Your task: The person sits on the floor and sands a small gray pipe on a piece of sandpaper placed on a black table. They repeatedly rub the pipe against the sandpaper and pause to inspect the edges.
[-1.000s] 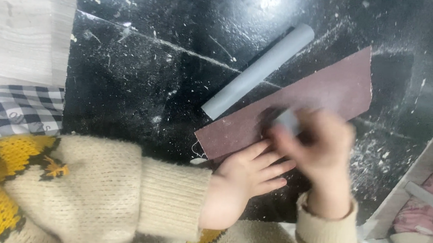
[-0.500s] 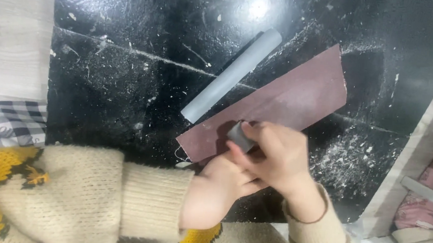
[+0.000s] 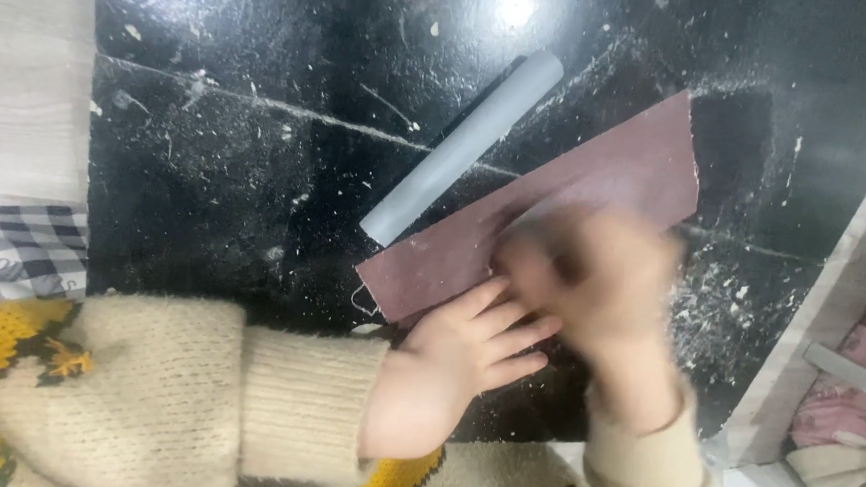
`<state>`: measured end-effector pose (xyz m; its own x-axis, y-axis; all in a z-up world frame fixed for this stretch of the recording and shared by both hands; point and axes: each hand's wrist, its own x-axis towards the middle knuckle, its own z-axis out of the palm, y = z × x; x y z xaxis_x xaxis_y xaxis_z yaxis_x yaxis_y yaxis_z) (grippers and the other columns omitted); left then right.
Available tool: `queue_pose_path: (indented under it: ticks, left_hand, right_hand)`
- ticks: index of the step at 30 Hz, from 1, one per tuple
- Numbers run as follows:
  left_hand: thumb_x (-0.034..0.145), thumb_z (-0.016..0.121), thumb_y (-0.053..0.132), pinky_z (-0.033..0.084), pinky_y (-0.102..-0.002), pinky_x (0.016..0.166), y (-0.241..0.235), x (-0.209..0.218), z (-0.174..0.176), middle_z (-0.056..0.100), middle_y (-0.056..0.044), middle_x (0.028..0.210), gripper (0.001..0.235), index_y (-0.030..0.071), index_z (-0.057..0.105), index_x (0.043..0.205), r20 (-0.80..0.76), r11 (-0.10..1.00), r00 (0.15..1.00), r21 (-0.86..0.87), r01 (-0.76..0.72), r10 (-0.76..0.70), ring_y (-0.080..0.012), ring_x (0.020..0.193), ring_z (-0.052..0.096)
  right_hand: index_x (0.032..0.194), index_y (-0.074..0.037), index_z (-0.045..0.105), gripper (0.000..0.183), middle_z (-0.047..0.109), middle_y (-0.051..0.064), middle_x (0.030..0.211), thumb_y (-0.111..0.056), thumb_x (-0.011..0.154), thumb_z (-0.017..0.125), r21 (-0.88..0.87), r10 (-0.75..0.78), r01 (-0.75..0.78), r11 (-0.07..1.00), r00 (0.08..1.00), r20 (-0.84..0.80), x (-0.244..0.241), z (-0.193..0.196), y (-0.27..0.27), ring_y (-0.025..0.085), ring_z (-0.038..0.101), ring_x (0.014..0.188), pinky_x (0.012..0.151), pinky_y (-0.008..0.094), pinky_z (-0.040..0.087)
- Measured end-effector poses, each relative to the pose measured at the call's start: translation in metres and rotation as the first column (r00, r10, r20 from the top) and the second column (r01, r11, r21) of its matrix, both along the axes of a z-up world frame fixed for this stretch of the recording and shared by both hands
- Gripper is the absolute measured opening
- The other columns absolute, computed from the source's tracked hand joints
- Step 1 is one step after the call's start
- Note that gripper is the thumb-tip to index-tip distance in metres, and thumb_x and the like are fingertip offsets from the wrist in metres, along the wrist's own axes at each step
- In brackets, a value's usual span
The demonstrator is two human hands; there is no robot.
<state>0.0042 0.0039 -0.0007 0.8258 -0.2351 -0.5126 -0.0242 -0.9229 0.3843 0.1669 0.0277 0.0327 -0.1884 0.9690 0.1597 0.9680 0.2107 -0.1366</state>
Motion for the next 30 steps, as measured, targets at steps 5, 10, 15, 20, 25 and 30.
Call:
queue_pose_path:
  ticks: [5,10,15,20,25,30]
  left_hand:
    - [0.082,0.063,0.06,-0.009,-0.065,0.122,0.0,-0.003,-0.008,-0.026,-0.006,0.171,0.109,0.031,-0.004,0.163,0.06,1.0,0.998,0.016,-0.002,0.001,-0.0389,0.157,-0.02]
    - [0.084,0.06,0.065,-0.012,-0.065,0.121,-0.006,-0.002,-0.004,-0.021,-0.006,0.172,0.108,0.032,-0.005,0.163,0.007,0.999,0.999,0.032,-0.032,0.032,-0.0376,0.157,-0.017]
    - [0.07,0.07,0.077,-0.012,-0.062,0.122,-0.001,-0.003,-0.003,-0.028,-0.007,0.171,0.13,0.029,-0.009,0.163,0.038,1.0,0.999,0.014,-0.006,0.005,-0.0379,0.156,-0.023]
    - [0.083,0.06,0.061,-0.013,-0.068,0.12,0.004,-0.003,0.001,-0.02,-0.007,0.173,0.103,0.035,0.0,0.162,0.053,0.999,0.998,0.048,-0.019,0.017,-0.0358,0.157,-0.011]
    - [0.084,0.064,0.055,-0.011,-0.062,0.123,-0.013,0.002,-0.012,-0.019,-0.003,0.172,0.109,0.032,-0.007,0.163,-0.032,0.999,0.999,-0.005,-0.037,0.037,-0.0314,0.157,-0.016]
    - [0.082,0.06,0.061,-0.016,-0.066,0.121,0.006,-0.005,0.006,-0.023,-0.006,0.172,0.108,0.031,-0.006,0.162,0.033,0.999,0.999,0.029,-0.033,0.032,-0.0337,0.157,-0.016]
  right_hand:
    - [0.106,0.005,0.069,0.031,0.075,0.02,0.106,0.007,0.091,0.096,0.03,-0.003,0.009,1.0,0.983,-0.184,0.04,-0.011,-0.011,0.027,0.074,0.093,0.081,0.031,0.062]
    - [0.065,-0.017,0.064,0.038,0.057,-0.005,0.059,-0.002,0.099,0.056,-0.196,0.213,-0.26,0.945,0.949,-0.234,-0.028,0.012,0.011,0.006,0.051,0.048,0.042,0.019,0.042]
    - [0.104,0.005,0.064,0.041,0.075,0.022,0.102,0.001,0.091,0.102,0.11,0.014,-0.003,0.994,0.995,-0.098,0.036,-0.022,-0.014,0.029,0.069,0.083,0.076,0.037,0.054]
    - [0.058,-0.02,0.055,0.049,0.046,-0.008,0.051,-0.002,0.103,0.054,-0.141,0.291,-0.339,0.93,0.915,-0.281,-0.013,0.0,0.009,0.003,0.039,0.044,0.042,0.018,0.036]
    - [0.091,-0.011,0.071,0.017,0.061,0.004,0.074,-0.023,0.102,0.077,-0.043,0.141,-0.138,0.99,0.987,0.075,0.007,-0.016,-0.013,0.014,0.056,0.06,0.05,0.026,0.041]
    - [0.07,-0.014,0.073,0.038,0.074,-0.001,0.073,0.001,0.103,0.062,-0.067,0.287,-0.326,0.943,0.898,-0.334,0.01,-0.004,0.005,0.006,0.063,0.058,0.046,0.017,0.044]
